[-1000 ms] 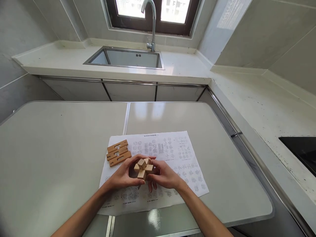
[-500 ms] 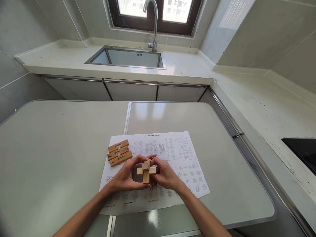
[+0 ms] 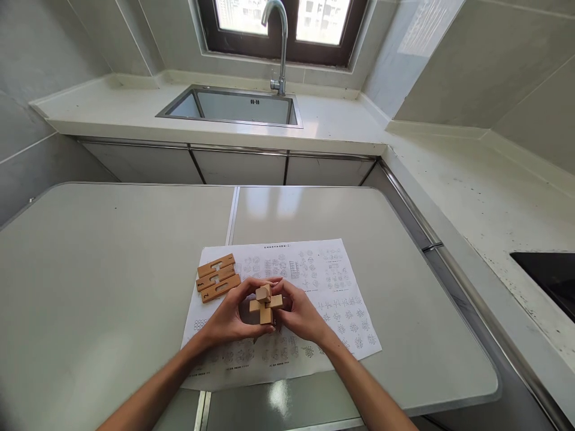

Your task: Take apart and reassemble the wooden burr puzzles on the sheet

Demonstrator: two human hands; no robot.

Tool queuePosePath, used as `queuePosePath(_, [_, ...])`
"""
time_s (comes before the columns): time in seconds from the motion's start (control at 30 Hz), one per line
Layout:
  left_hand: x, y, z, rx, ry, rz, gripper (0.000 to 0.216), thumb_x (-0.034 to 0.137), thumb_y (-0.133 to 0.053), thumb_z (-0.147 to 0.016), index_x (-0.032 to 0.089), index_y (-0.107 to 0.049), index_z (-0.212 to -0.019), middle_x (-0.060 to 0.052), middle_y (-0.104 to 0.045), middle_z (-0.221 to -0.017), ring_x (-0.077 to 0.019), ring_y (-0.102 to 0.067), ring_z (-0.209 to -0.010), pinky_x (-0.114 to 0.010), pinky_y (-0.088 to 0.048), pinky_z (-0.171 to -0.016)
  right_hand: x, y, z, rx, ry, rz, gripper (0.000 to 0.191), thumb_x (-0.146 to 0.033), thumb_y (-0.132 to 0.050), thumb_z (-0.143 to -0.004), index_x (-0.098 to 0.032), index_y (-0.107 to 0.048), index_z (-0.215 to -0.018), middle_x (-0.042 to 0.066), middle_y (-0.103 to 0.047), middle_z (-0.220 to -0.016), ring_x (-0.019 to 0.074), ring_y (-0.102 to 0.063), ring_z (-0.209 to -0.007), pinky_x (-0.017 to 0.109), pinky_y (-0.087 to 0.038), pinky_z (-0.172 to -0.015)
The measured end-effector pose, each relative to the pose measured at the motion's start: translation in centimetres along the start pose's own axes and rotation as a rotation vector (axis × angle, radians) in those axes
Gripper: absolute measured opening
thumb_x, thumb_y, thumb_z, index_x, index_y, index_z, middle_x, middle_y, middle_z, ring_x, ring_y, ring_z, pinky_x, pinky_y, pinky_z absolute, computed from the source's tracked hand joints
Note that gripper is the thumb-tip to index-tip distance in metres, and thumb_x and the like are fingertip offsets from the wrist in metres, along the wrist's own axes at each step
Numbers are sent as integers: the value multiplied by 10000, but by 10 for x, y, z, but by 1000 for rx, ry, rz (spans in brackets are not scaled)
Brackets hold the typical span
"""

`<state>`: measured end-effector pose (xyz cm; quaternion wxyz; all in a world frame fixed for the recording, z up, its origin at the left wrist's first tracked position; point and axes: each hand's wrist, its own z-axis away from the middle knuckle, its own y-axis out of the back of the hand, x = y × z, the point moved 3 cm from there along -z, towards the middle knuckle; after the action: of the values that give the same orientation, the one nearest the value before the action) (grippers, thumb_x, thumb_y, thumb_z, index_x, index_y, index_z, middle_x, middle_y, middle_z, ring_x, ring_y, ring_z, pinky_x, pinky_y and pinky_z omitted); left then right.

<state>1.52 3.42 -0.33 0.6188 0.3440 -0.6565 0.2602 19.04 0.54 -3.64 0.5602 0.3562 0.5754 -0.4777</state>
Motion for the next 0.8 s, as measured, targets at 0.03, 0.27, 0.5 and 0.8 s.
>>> queuePosePath(0.03, [0,0,0,1,1,5,623,285,-951,-733,234,-579,-1230,-169,-640,-1485,-342,-666,-1313,-458,-534,-1087,0,0,0,-13,3,1,232,-271,-786,-860,-217,-581,-953,64,-663,-1156,150,-662,-801,272,-558,-670])
queuePosePath(0.27, [-2,3,0,39,27,98,564,276,-933,-778,234,-588,-1223,-172,-620,-1509,-350,-629,-1360,-480,-548,-1099,-9,-4,-1,-124,51,9,420,-304,-785,-915,-240,-593,-1282,91,-687,-1250,178,-710,-901,333,-603,-803])
queuePosePath(0.5, [-1,6,-1,63,49,96,528,306,-907,-819,223,-611,-1248,-175,-619,-1512,-347,-621,-1364,-464,-547,-1093,-8,0,-1,-125,38,0,498,-421,-809,-924,-248,-590,-1336,94,-694,-1187,210,-707,-964,339,-599,-809])
queuePosePath(0.8, [2,6,-2,62,39,59,524,329,-899,-820,229,-628,-1258,-163,-643,-1490,-337,-645,-1328,-476,-522,-1110,-6,1,-3,-46,11,4,392,-549,-700,-981,-212,-682,-1181,41,-700,-937,134,-615,-618,291,-571,-582])
